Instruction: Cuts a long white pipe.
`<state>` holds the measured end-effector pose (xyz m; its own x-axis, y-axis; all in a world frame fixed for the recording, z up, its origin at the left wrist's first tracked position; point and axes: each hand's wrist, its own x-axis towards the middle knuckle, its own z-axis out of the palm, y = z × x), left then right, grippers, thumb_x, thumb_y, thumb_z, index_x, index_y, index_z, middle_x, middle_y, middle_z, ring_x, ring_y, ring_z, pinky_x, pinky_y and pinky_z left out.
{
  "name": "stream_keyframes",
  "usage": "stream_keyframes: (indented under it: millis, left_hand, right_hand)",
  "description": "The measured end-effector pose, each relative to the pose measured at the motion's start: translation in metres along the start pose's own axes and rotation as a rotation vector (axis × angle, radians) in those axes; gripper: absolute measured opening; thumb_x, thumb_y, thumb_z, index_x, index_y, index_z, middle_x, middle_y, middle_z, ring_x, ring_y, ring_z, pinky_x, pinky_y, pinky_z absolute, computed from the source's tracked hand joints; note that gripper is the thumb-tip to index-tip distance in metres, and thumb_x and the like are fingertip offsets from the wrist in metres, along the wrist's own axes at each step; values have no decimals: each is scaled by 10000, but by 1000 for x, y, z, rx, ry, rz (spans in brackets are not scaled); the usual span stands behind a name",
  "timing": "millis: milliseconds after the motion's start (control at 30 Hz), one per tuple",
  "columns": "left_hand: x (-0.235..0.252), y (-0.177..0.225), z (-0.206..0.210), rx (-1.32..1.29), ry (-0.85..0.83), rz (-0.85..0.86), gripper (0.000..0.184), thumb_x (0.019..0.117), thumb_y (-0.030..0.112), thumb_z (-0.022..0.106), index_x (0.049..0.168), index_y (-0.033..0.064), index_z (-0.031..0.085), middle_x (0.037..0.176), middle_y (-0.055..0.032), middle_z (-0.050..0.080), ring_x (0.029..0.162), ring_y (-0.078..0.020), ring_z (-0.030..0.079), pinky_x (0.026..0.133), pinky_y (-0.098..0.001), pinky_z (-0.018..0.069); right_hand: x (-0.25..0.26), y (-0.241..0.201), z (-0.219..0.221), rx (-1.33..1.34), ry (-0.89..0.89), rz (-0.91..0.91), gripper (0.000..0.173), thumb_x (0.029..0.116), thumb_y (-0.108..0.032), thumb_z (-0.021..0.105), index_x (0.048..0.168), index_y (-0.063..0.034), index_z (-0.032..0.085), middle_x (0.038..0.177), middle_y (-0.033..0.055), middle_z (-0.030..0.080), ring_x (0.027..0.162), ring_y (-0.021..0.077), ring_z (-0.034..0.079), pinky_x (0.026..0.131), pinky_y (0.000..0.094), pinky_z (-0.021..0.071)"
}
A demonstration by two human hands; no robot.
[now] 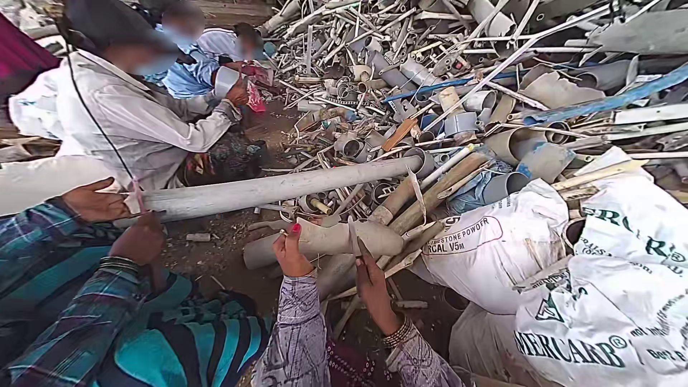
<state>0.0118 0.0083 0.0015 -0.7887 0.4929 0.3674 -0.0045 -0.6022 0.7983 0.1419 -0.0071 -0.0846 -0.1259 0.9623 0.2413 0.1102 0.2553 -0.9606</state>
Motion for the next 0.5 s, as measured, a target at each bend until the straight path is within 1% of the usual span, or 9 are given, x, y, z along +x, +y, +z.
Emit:
stream_keyframes:
  millis: [67,100,167,233,300,333,367,433,500]
  left_hand:
    - [1,1,-1,16,27,-15,379,933,19,366,707,210,602,650,184,656,644,80,638,655,-153,549]
    - [1,2,-1,27,39,-29,390,950,13,363,703,205,595,640,182,654,630,79,638,645,-150,551]
    - [5,6,-1,34,63,-55,415,975,11,367,681,210,580,615,171,650,598,72,634,614,-146,551]
    - [5,5,-2,25,68,-60,434,969,11,373,649,227,573,601,159,651,580,61,631,595,-154,546]
    - [0,6,-1,11,29,-46,454,957,5,361,646,237,596,611,151,673,584,52,647,590,-159,557]
    - [1,6,2,-1,14,-31,459,952,2,355,649,236,607,619,144,687,588,43,660,592,-165,567]
    - [2,6,5,-8,9,-15,462,954,-2,348,654,234,609,623,143,690,589,40,663,592,-166,569]
    - [-2,7,8,0,30,-18,460,963,-6,336,663,227,597,621,146,682,587,41,660,591,-161,566]
    - [-1,7,8,9,57,-37,451,969,-1,336,671,218,593,617,141,683,584,36,662,590,-164,569]
  right_hand:
    - [-12,-11,9,-35,-38,-132,457,1012,-22,459,1452,96,495,783,133,663,524,35,428,530,230,421]
    - [-12,1,7,-70,-31,-125,454,1016,-31,461,1451,90,502,747,132,647,507,60,431,519,260,425]
    - [4,41,-10,-166,14,24,452,1043,-49,453,1481,62,480,759,168,657,506,133,459,533,338,447]
    - [27,84,-40,-268,22,309,464,1097,-106,394,1550,-3,392,772,141,593,543,171,472,553,360,445]
    - [41,99,-64,-348,-2,477,476,1115,-127,365,1583,-43,347,961,248,651,689,286,568,690,461,488]
    - [44,90,-65,-364,-21,468,478,1114,-131,370,1584,-44,349,1010,265,667,731,309,600,736,480,500]
    - [42,74,-60,-357,-36,395,476,1108,-130,385,1573,-35,370,967,249,674,691,287,591,708,462,501]
    - [18,37,-39,-225,-70,136,462,1084,-109,408,1529,14,425,837,136,638,564,124,457,568,315,435]
    - [-4,9,-16,-132,-77,-140,438,1026,-61,476,1437,84,528,751,159,672,520,124,502,545,316,470]
